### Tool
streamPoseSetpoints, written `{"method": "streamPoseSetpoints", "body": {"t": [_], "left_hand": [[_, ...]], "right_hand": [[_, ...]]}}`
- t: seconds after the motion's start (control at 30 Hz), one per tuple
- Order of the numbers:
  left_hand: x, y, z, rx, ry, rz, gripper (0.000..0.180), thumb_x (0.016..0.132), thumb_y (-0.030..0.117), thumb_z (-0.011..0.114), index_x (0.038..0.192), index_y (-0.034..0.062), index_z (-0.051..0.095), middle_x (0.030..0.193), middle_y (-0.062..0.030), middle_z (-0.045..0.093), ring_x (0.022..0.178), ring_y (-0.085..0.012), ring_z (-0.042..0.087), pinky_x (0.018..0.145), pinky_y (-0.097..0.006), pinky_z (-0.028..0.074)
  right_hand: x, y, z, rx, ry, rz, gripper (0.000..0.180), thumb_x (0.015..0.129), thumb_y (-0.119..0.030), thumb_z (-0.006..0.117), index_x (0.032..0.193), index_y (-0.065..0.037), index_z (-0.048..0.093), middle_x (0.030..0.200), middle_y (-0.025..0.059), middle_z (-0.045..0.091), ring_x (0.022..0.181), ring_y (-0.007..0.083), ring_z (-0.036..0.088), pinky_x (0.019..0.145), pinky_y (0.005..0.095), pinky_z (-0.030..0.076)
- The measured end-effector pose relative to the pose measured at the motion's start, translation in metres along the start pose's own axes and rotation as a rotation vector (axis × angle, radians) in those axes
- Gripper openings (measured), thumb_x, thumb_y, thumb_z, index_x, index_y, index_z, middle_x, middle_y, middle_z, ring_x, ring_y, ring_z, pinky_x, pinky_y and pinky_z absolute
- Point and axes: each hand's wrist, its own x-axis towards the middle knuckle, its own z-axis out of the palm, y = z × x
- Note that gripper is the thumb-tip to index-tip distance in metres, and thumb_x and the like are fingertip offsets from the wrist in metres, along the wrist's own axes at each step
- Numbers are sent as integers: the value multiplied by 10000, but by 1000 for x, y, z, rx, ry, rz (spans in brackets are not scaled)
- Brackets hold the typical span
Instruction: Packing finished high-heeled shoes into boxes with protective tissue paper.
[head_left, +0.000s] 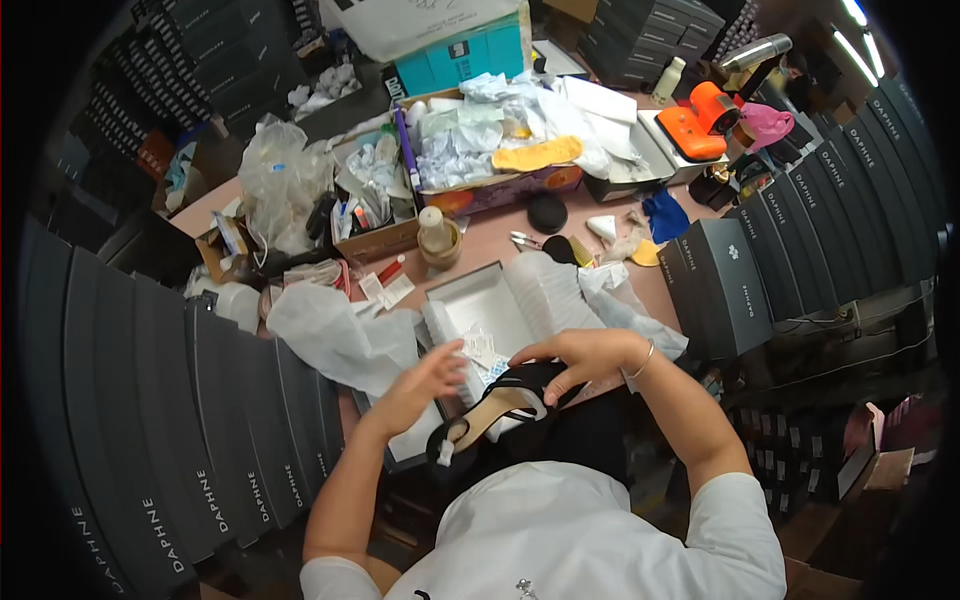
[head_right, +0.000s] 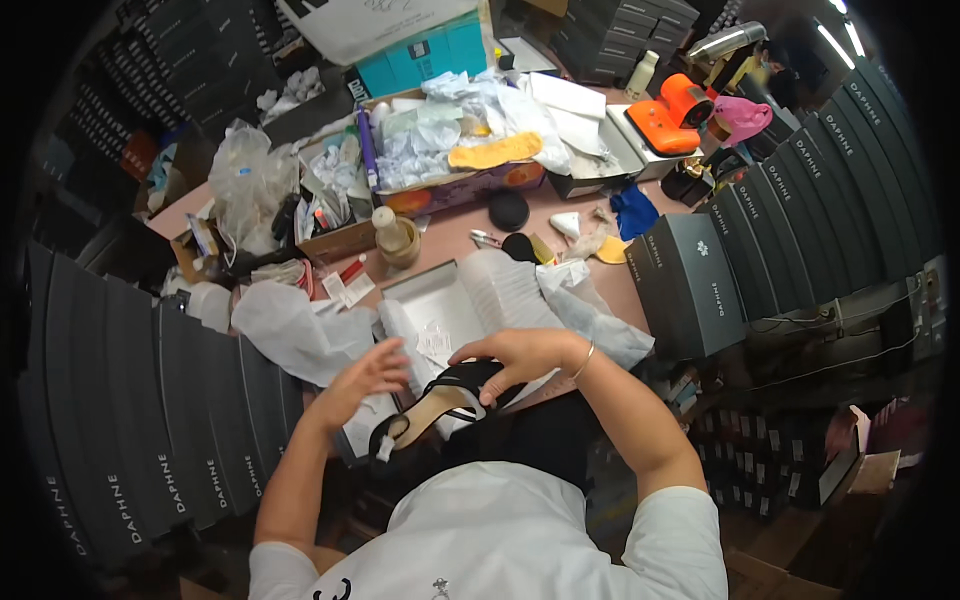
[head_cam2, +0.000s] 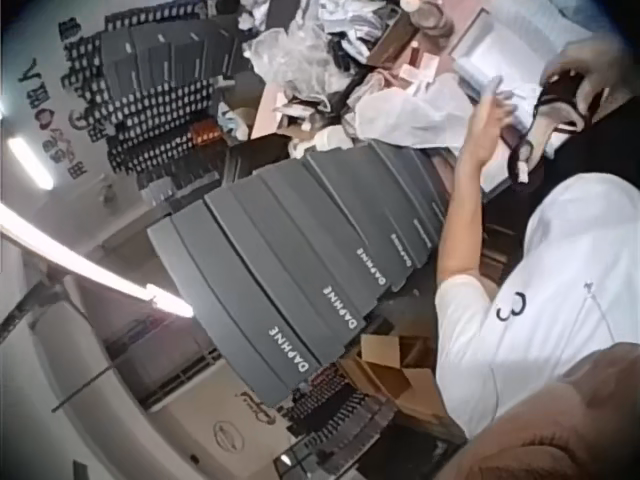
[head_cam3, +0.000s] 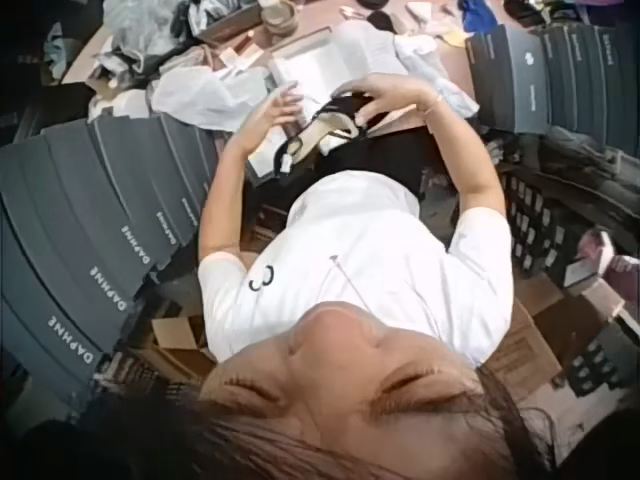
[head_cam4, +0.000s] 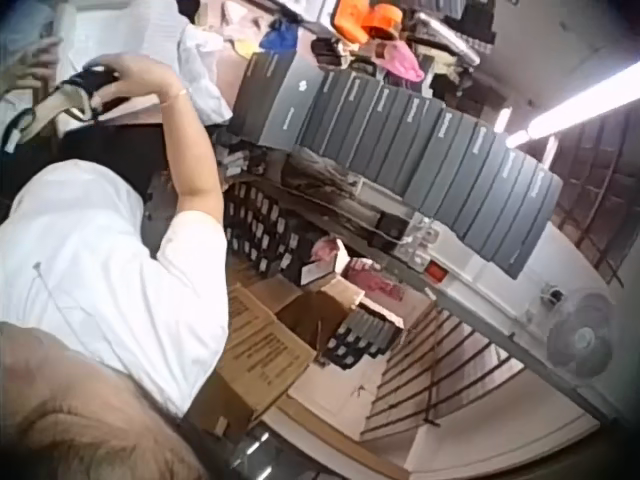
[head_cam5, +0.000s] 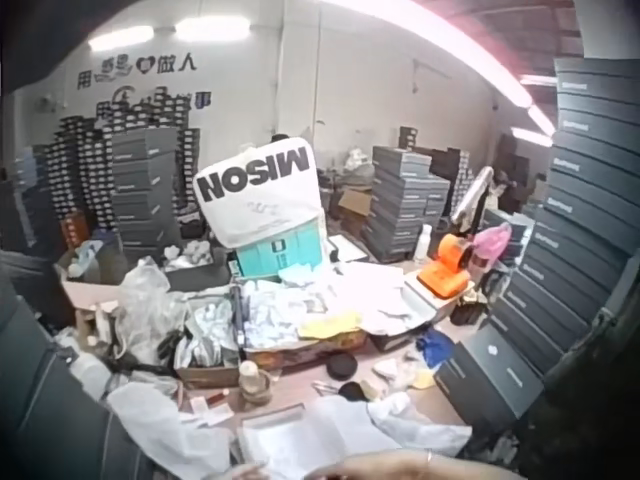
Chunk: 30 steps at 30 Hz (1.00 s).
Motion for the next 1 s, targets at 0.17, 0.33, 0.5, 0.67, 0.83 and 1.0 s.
{"method": "streamPoseSetpoints", "body": {"t": [0.17, 0.33, 0.5, 0.67, 0.83, 1.0], "left_hand": [[-18, -57, 57, -898, -22, -407, 655, 938, 605, 337, 1190, 27, 514, 968, -114, 606, 708, -205, 621, 618, -312, 539], [-14, -47, 71, -1084, 328, -208, 700, 930, 652, 240, 1130, 43, 520, 881, -79, 588, 673, -183, 594, 584, -309, 533], [-16, -37, 81, -1198, 471, -139, 666, 930, 648, 276, 1078, 44, 514, 812, -63, 553, 684, -161, 566, 631, -286, 519], [-25, -62, 94, -1012, 530, -136, 711, 903, 699, 243, 1050, 55, 507, 794, -50, 511, 669, -158, 542, 621, -295, 500], [-31, -62, 89, -937, 466, -262, 771, 866, 752, 228, 1028, 58, 522, 756, -42, 512, 655, -163, 540, 610, -295, 492], [-22, -66, 99, -1006, 601, -198, 716, 880, 727, 271, 947, 62, 526, 771, -47, 545, 708, -172, 562, 650, -304, 491]], "right_hand": [[49, -6, 16, -644, 657, -457, 366, 754, -215, 728, 1062, -54, 615, 945, 102, 636, 874, 316, 599, 752, 394, 470], [74, -1, 83, -526, 704, -409, 208, 712, -86, 669, 915, -76, 626, 876, 70, 599, 863, 277, 568, 765, 380, 471], [110, 20, 114, -660, 783, -304, 329, 691, -62, 619, 1014, -34, 565, 861, 89, 593, 848, 292, 572, 750, 378, 472], [109, 22, 131, -510, 828, -315, 366, 723, -32, 601, 1083, -32, 534, 838, 131, 589, 818, 318, 576, 725, 397, 472], [74, 13, 129, -380, 717, -307, 437, 729, -13, 609, 1151, -46, 504, 871, 135, 592, 855, 333, 558, 763, 428, 447], [87, 31, 131, -474, 661, -276, 517, 732, -60, 648, 1214, -30, 461, 1087, 162, 604, 924, 359, 583, 798, 413, 467]]}}
